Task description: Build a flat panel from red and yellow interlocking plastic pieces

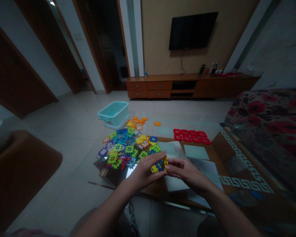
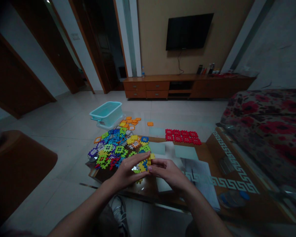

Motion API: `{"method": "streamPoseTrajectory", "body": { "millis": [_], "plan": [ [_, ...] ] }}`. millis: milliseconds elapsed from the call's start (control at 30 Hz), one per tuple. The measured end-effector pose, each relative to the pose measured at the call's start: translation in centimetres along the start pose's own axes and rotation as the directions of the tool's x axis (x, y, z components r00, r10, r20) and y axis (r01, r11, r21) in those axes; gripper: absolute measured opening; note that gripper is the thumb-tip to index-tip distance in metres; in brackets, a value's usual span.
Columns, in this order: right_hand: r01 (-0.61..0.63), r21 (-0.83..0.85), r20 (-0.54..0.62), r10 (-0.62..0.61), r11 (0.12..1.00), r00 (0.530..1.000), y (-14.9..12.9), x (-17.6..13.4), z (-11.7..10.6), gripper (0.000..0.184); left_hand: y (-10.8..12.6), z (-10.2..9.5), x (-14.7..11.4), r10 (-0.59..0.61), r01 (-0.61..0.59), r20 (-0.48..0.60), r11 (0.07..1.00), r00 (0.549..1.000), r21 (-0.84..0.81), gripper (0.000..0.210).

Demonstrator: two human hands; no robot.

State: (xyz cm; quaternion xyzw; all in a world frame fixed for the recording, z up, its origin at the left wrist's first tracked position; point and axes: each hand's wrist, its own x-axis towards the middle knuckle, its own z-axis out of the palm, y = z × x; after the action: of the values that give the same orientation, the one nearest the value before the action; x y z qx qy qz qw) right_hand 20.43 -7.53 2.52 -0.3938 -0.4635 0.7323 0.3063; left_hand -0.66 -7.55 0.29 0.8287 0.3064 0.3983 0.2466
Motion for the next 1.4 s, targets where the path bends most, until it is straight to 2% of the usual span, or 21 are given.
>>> {"method": "streamPoseTrajectory", "body": {
  "millis": [233, 500, 700, 833, 1067, 1400],
  "plan": [
    [-0.049, -0.043, -0.003, 0.049, 0.998, 0.999, 0.1, 0.0, -0.2, 0.037, 0.3, 0.0, 0.3, 0.028, -0.028, -0.016, 0.999, 0.999, -0.026, 0.063],
    [-0.093, -0.08, -0.045, 0.089, 0.992, 0.995, 0.2, 0.0, -0.3, 0.04, 0.6, 0.2, 0.3, -0.026, 0.025, -0.024, 0.998, 0.999, -0.05, 0.057],
    [-0.094, -0.063, -0.1, 0.087, 0.994, 0.991, 0.2, 0.2, 0.1, 0.039, 0.8, 0.1, 0.5, -0.043, 0.042, -0.036, 0.999, 0.998, -0.023, 0.064],
    [-0.09, -0.096, -0.142, 0.076, 0.991, 0.987, 0.3, 0.3, 0.0, 0.04, 0.9, 0.0, 0.7, -0.055, 0.055, -0.044, 0.998, 0.998, 0.0, 0.053],
    [-0.077, -0.167, -0.152, 0.051, 0.983, 0.987, 0.4, 0.5, -0.1, 0.043, 0.9, 0.1, 0.6, -0.043, 0.044, -0.046, 0.999, 0.998, 0.023, 0.049],
    [-0.08, -0.158, -0.122, 0.061, 0.984, 0.991, 0.6, 0.5, -0.1, 0.044, 1.2, 0.2, 0.6, -0.051, 0.052, -0.055, 0.999, 0.997, 0.008, 0.051]
  ]
}}
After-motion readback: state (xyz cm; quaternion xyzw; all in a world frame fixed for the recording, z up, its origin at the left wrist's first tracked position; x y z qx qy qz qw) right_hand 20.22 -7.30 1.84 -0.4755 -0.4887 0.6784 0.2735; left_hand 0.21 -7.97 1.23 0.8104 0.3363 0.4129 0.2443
